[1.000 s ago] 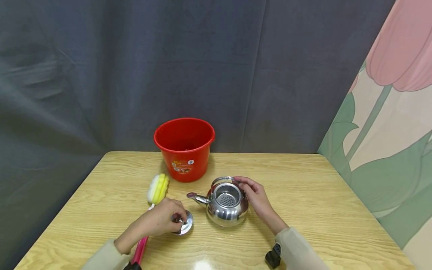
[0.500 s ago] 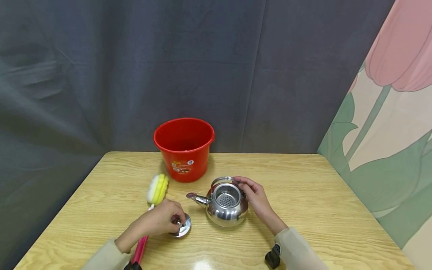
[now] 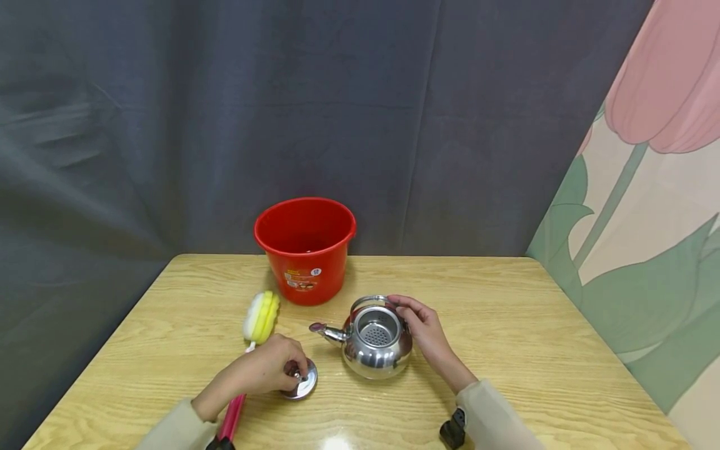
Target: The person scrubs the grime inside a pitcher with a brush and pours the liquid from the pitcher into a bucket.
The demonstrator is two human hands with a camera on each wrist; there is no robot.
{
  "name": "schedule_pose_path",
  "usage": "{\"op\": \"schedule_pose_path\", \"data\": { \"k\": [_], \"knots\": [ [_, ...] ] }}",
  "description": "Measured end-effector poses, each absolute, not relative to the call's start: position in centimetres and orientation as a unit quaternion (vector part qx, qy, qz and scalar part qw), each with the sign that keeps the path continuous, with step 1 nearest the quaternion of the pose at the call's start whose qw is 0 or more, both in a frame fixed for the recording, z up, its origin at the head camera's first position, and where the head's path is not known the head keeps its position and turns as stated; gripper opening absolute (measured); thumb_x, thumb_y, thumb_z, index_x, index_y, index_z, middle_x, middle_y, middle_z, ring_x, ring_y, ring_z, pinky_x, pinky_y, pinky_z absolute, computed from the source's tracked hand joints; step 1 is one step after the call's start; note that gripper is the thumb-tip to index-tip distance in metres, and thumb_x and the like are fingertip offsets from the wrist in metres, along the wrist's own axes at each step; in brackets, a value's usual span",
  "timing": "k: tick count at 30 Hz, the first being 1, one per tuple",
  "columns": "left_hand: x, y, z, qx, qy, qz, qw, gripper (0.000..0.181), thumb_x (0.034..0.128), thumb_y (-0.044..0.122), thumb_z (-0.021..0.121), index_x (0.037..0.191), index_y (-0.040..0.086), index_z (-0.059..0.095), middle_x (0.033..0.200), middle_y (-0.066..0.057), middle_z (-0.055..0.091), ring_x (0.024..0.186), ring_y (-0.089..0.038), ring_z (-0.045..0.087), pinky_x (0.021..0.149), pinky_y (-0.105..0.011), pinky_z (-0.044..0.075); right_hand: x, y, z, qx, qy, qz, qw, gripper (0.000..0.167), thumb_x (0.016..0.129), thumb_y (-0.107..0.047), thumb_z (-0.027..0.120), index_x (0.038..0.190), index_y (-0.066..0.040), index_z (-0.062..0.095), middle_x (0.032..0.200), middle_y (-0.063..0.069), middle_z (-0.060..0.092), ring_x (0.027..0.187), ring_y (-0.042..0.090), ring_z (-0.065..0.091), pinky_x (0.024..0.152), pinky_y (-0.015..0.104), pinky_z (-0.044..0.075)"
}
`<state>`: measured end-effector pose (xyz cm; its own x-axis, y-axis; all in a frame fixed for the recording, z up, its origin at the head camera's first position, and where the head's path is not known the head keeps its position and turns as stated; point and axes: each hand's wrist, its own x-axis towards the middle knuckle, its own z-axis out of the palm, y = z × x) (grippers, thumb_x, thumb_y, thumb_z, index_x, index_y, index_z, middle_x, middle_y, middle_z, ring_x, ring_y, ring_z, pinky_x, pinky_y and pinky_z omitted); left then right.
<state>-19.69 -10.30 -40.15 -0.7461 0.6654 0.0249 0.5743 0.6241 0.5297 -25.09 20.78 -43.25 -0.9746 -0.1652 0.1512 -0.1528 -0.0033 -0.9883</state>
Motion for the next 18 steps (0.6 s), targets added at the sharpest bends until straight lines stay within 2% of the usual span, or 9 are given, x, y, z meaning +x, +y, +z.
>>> {"op": "schedule_pose_path", "data": {
  "k": [9, 18],
  "knots": [
    [-19.8, -10.4, -40.4, 0.343, 0.896, 0.265, 0.094, 0.018, 0.0690, -0.003, 0.076, 0.073, 0.014, 0.073, 0.075, 0.014, 0.060, 0.070, -0.001, 0.051, 0.062, -0.019, 0.045, -25.1, 20.8, -43.4, -0.117, 0.707, -0.698, -0.003, 0.036, 0.100, -0.010, 0.048, 0.128, 0.011, 0.054, 0.118, 0.000, 0.066, 0.107, 0.010, 0.058, 0.086, 0.023, 0.047],
    [-20.0, -11.0, -41.2, 0.336, 0.884, 0.310, 0.094, 0.020, 0.0662, -0.005, 0.074, 0.074, 0.013, 0.072, 0.077, 0.015, 0.063, 0.073, -0.002, 0.052, 0.065, -0.020, 0.046, -24.9, 20.7, -43.2, -0.112, 0.712, -0.693, -0.001, 0.036, 0.101, -0.012, 0.048, 0.129, 0.009, 0.054, 0.121, 0.007, 0.064, 0.106, 0.010, 0.058, 0.085, 0.024, 0.048]
  ]
}}
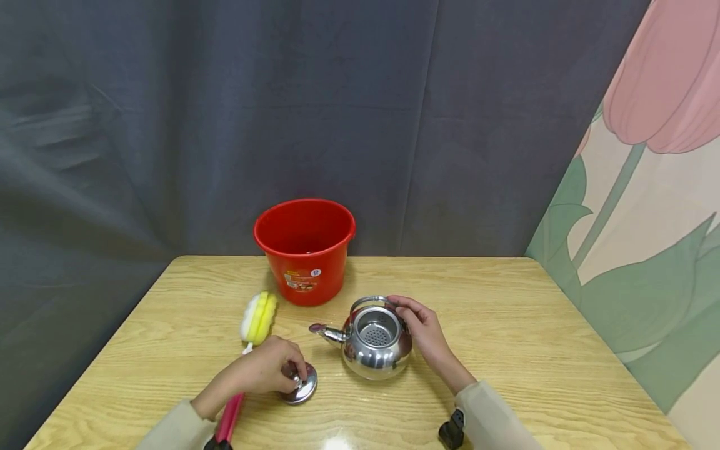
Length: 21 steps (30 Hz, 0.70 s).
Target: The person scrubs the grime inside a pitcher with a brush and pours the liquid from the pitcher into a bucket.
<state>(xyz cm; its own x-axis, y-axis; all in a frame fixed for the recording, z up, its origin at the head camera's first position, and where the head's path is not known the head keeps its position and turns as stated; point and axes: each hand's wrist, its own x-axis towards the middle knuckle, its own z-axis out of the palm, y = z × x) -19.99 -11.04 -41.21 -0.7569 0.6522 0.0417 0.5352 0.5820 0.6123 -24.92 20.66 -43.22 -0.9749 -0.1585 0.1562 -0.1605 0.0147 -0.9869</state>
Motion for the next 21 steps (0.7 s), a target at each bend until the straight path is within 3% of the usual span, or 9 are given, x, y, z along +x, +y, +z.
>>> {"op": "schedule_pose_path", "data": {
  "k": [13, 21],
  "knots": [
    [-20.5, -11.9, -42.4, 0.307, 0.857, 0.392, 0.134, 0.022, 0.0694, -0.006, 0.076, 0.078, 0.014, 0.073, 0.081, 0.012, 0.065, 0.075, -0.006, 0.056, 0.066, -0.023, 0.049, -25.0, 20.7, -43.3, 0.122, -0.705, 0.698, 0.003, 0.037, 0.102, -0.013, 0.047, 0.129, 0.011, 0.053, 0.119, 0.004, 0.066, 0.108, 0.009, 0.059, 0.087, 0.023, 0.047],
    [-20.6, -12.0, -42.5, 0.287, 0.851, 0.412, 0.153, 0.021, 0.0710, -0.006, 0.077, 0.079, 0.012, 0.073, 0.080, 0.010, 0.066, 0.074, -0.009, 0.058, 0.064, -0.024, 0.050, -24.9, 20.6, -43.4, 0.116, -0.710, 0.694, 0.016, 0.035, 0.101, -0.011, 0.047, 0.128, 0.010, 0.054, 0.116, -0.005, 0.066, 0.105, 0.008, 0.058, 0.085, 0.022, 0.048]
  ]
}}
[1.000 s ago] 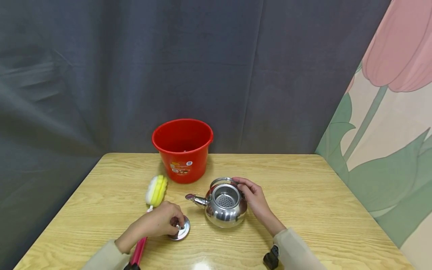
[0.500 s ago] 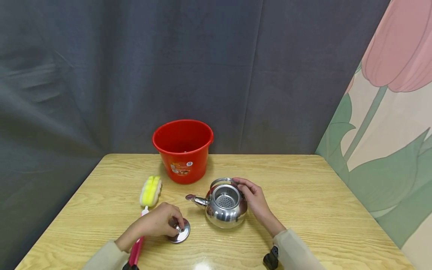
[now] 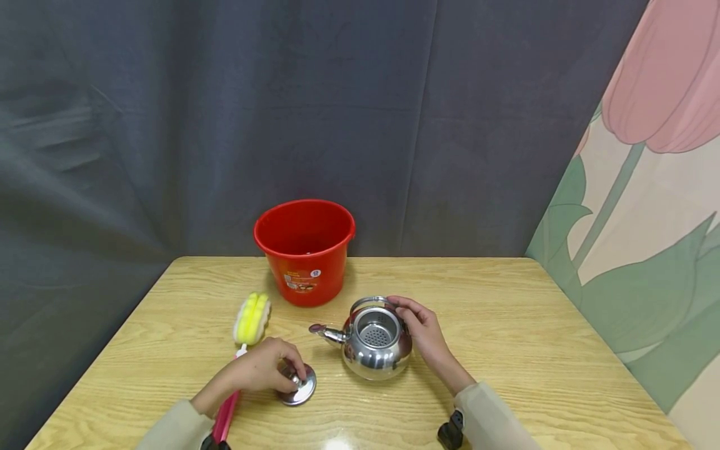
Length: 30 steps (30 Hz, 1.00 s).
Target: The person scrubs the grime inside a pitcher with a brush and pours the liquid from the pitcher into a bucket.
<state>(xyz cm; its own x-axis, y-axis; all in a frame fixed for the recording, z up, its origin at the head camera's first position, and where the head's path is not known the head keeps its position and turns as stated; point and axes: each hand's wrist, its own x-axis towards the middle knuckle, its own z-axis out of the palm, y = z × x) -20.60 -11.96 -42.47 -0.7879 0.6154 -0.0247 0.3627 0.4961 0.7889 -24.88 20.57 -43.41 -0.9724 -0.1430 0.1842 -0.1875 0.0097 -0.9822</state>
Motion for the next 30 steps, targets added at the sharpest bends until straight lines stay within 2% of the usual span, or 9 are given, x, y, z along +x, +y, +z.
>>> {"op": "schedule_pose_path", "data": {
  "k": [5, 12, 16, 23, 30],
  "knots": [
    [-20.6, -12.1, -42.2, 0.290, 0.853, 0.408, 0.147, 0.021, 0.0703, -0.005, 0.078, 0.081, 0.012, 0.073, 0.080, 0.010, 0.065, 0.074, -0.010, 0.058, 0.063, -0.024, 0.050, -24.9, 20.5, -43.4, 0.114, -0.710, 0.694, 0.021, 0.035, 0.100, -0.010, 0.046, 0.128, 0.009, 0.055, 0.117, -0.003, 0.065, 0.105, 0.008, 0.057, 0.085, 0.022, 0.047],
    [-20.5, -12.3, -40.9, 0.298, 0.859, 0.397, 0.129, 0.017, 0.0731, -0.002, 0.078, 0.084, 0.010, 0.074, 0.081, 0.009, 0.066, 0.076, -0.009, 0.061, 0.067, -0.024, 0.052, -24.9, 20.4, -43.4, 0.117, -0.704, 0.700, 0.016, 0.035, 0.100, -0.010, 0.047, 0.128, 0.010, 0.055, 0.121, 0.010, 0.064, 0.109, 0.008, 0.058, 0.089, 0.022, 0.047],
    [-20.5, -12.2, -39.6, 0.306, 0.857, 0.397, 0.118, 0.013, 0.0770, 0.000, 0.076, 0.086, 0.008, 0.073, 0.080, 0.007, 0.066, 0.076, -0.007, 0.061, 0.067, -0.024, 0.053, -24.9, 20.4, -43.5, 0.116, -0.706, 0.698, 0.022, 0.034, 0.100, -0.009, 0.047, 0.127, 0.010, 0.055, 0.120, 0.007, 0.065, 0.108, 0.008, 0.059, 0.087, 0.022, 0.047],
    [-20.5, -10.9, -38.2, 0.303, 0.818, 0.474, 0.115, 0.013, 0.0818, 0.004, 0.073, 0.094, 0.009, 0.073, 0.089, -0.007, 0.069, 0.080, -0.013, 0.064, 0.072, -0.027, 0.055, -25.0, 20.4, -43.7, 0.129, -0.703, 0.698, 0.041, 0.033, 0.099, -0.007, 0.047, 0.124, 0.012, 0.056, 0.115, 0.003, 0.067, 0.106, 0.007, 0.060, 0.088, 0.020, 0.046],
    [-20.5, -9.4, -37.4, 0.298, 0.799, 0.512, 0.104, 0.019, 0.0832, 0.007, 0.074, 0.102, 0.006, 0.072, 0.090, -0.002, 0.068, 0.083, -0.016, 0.064, 0.073, -0.029, 0.056, -25.0, 20.2, -43.6, 0.126, -0.700, 0.702, 0.039, 0.032, 0.099, -0.006, 0.046, 0.124, 0.012, 0.056, 0.116, 0.003, 0.066, 0.107, 0.007, 0.059, 0.091, 0.021, 0.045]
  ]
}}
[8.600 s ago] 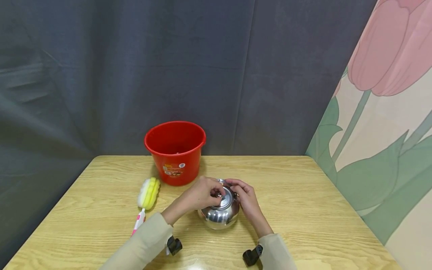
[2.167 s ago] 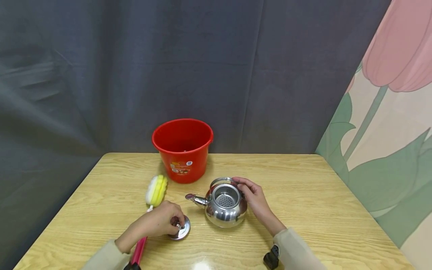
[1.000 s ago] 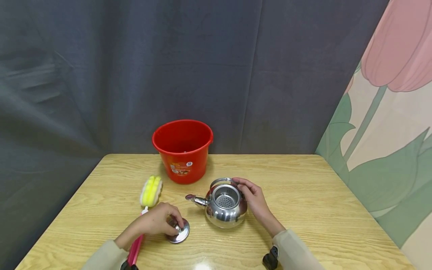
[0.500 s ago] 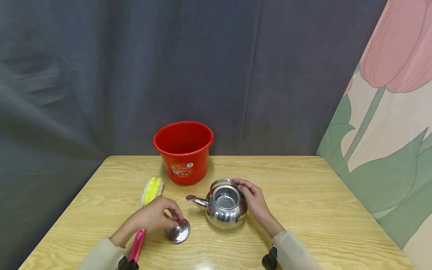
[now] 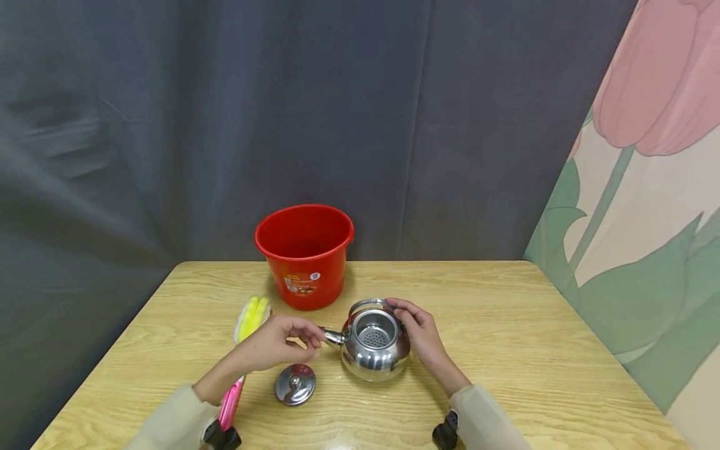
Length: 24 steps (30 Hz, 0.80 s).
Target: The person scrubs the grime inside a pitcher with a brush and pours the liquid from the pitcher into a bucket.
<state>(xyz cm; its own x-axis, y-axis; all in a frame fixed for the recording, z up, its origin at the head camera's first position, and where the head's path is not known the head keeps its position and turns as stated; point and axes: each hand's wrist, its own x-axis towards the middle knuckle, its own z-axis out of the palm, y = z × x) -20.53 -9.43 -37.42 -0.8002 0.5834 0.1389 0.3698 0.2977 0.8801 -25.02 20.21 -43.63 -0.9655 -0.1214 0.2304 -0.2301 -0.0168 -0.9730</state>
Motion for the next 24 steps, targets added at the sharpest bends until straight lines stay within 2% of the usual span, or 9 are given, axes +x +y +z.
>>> {"op": "schedule_pose_path", "data": {
  "k": [10, 17, 24],
  "knots": [
    [-21.0, -7.4, -36.5, 0.322, 0.784, 0.523, 0.094, 0.030, 0.0822, 0.010, 0.077, 0.111, 0.002, 0.070, 0.100, -0.014, 0.069, 0.085, -0.014, 0.065, 0.076, -0.029, 0.055, -25.2, 20.1, -43.4, 0.120, -0.715, 0.688, 0.042, 0.033, 0.099, -0.010, 0.049, 0.124, 0.009, 0.058, 0.120, 0.009, 0.065, 0.106, 0.009, 0.058, 0.087, 0.021, 0.046],
    [-21.2, -6.3, -36.1, 0.333, 0.774, 0.529, 0.106, 0.027, 0.0841, 0.011, 0.075, 0.111, 0.006, 0.071, 0.104, -0.012, 0.070, 0.086, -0.013, 0.065, 0.079, -0.030, 0.055, -25.1, 20.1, -43.5, 0.118, -0.712, 0.691, 0.041, 0.032, 0.099, -0.009, 0.047, 0.125, 0.008, 0.059, 0.121, 0.018, 0.063, 0.106, 0.010, 0.060, 0.087, 0.022, 0.045],
    [-21.2, -5.4, -36.3, 0.331, 0.779, 0.525, 0.093, 0.024, 0.0830, 0.011, 0.077, 0.107, 0.011, 0.073, 0.101, -0.007, 0.071, 0.093, -0.022, 0.064, 0.080, -0.029, 0.054, -24.9, 20.4, -43.7, 0.123, -0.708, 0.695, 0.030, 0.034, 0.102, -0.011, 0.045, 0.127, 0.009, 0.056, 0.127, 0.022, 0.058, 0.110, 0.010, 0.058, 0.091, 0.021, 0.045]
  ]
}}
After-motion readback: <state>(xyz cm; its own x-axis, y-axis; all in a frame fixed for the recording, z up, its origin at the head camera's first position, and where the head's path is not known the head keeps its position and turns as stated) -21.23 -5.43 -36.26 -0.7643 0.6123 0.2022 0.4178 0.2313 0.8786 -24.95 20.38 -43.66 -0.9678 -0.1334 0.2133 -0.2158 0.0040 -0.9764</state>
